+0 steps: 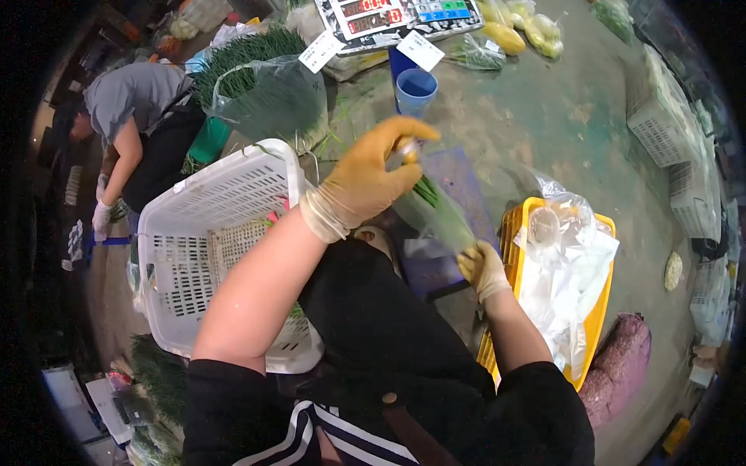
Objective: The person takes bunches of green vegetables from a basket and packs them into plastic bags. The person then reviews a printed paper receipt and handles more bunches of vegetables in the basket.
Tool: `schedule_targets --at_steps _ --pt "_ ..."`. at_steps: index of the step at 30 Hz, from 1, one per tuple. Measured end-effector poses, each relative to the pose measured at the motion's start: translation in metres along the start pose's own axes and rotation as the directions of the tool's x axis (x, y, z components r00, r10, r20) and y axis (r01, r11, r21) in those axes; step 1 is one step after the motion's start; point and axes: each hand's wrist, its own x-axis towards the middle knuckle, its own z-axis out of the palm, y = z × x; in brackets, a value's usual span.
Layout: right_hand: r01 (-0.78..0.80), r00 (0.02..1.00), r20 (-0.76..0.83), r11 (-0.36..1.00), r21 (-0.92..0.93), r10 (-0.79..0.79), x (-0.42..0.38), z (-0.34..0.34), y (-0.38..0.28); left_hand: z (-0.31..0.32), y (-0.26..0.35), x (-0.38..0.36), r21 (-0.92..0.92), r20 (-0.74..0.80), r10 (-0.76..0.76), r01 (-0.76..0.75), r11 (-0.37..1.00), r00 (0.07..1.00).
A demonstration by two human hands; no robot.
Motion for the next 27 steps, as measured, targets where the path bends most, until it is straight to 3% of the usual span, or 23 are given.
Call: schedule_targets --at_steps 2,4,5,6,8,9,11,12,14,15,17,18,19,20,21,23,24,25,26,27 --pt "0.116 0.992 0.045 0.993 0.037 -0.118 -0.027 0.033 -0.012 0.0 0.053 0.0 -0.121 -0.037 0.104 -0.107 0.987 0.994" --pt "0.374 0.924 0.104 0.925 -0.059 -0.367 -0.069 0.07 -0.017 -0.019 0.11 -0.013 -0.27 -0.116 0.082 -0.111 0.956 0.99" --pt "0.488 0.873 0.12 0.857 -0.168 -0.473 -0.088 0.084 -0.02 -0.033 0.136 -0.022 -0.164 -0.187 0.196 -0.227 0.96 0.963" --pt "0.671 0.74 0.159 0.697 -0.253 -0.654 -0.106 0.1 -0.019 -0.05 0.165 -0.036 -0.197 -0.207 0.14 -0.181 0.963 0.968" --pt "0.886 0.399 0.234 0.307 -0.348 -0.887 -0.14 0.127 -0.017 -0.074 0.203 -0.064 -0.058 -0.356 0.338 -0.381 0.923 0.871" --pt "0.936 0.167 0.294 0.057 -0.348 -0.941 -0.163 0.142 -0.018 -0.085 0.219 -0.078 0.037 -0.421 0.443 -0.474 0.88 0.791" --pt "0.888 -0.311 0.393 -0.412 -0.203 -0.865 -0.202 0.166 -0.02 -0.098 0.249 -0.116 0.007 -0.466 0.488 -0.548 0.836 0.738" --pt "0.742 -0.565 0.477 -0.667 -0.063 -0.673 -0.219 0.174 -0.023 -0.106 0.264 -0.138 -0.052 -0.482 0.482 -0.573 0.818 0.732" --pt "0.508 -0.55 0.776 -0.861 0.018 -0.308 -0.282 0.201 -0.023 -0.123 0.288 -0.186 -0.163 -0.514 0.469 -0.618 0.769 0.718" --pt "0.273 -0.665 0.741 -0.953 0.131 -0.088 -0.292 0.213 -0.02 -0.133 0.298 -0.211 -0.214 -0.529 0.462 -0.638 0.74 0.712" --pt "0.195 -0.533 0.845 -0.979 0.057 -0.056 -0.309 0.224 -0.015 -0.142 0.299 -0.257 -0.103 -0.621 0.461 -0.649 0.754 0.634" --pt "0.211 -0.47 0.883 -0.97 0.121 0.008 -0.316 0.229 -0.02 -0.141 0.285 -0.279 0.0 -0.679 0.45 -0.612 0.791 0.58" --pt "0.52 -0.317 0.948 -0.833 0.188 0.016 -0.323 0.236 -0.026 -0.136 0.271 -0.296 0.097 -0.724 0.426 -0.531 0.842 0.543" --pt "0.773 -0.16 0.981 -0.605 0.191 0.105 -0.325 0.247 -0.026 -0.131 0.268 -0.3 0.15 -0.754 0.359 -0.387 0.91 0.55" --pt "0.95 -0.106 0.984 -0.276 0.143 0.146 -0.317 0.26 -0.014 -0.125 0.279 -0.295 0.224 -0.778 0.24 -0.099 0.969 0.581" --pt "0.966 0.246 0.93 -0.144 -0.213 0.274 -0.305 0.275 0.016 -0.109 0.268 -0.315 0.027 -0.758 0.007 0.02 0.999 0.653" --pt "0.98 0.165 0.931 -0.157 -0.119 0.326 -0.29 0.276 0.033 -0.104 0.274 -0.33 -0.149 -0.713 -0.217 0.159 0.976 0.667" --pt "0.987 0.083 0.923 -0.162 -0.023 0.375 -0.274 0.279 0.05 -0.104 0.274 -0.346 -0.104 -0.758 -0.224 0.225 0.969 0.612" --pt "0.985 0.128 0.848 -0.165 -0.049 0.514 -0.276 0.282 0.057 -0.109 0.27 -0.363 -0.075 -0.792 -0.236 0.293 0.953 0.563" --pt "0.989 0.126 0.871 0.01 -0.149 0.475 -0.292 0.284 0.056 -0.116 0.265 -0.379 -0.004 -0.858 -0.154 0.293 0.956 0.49"
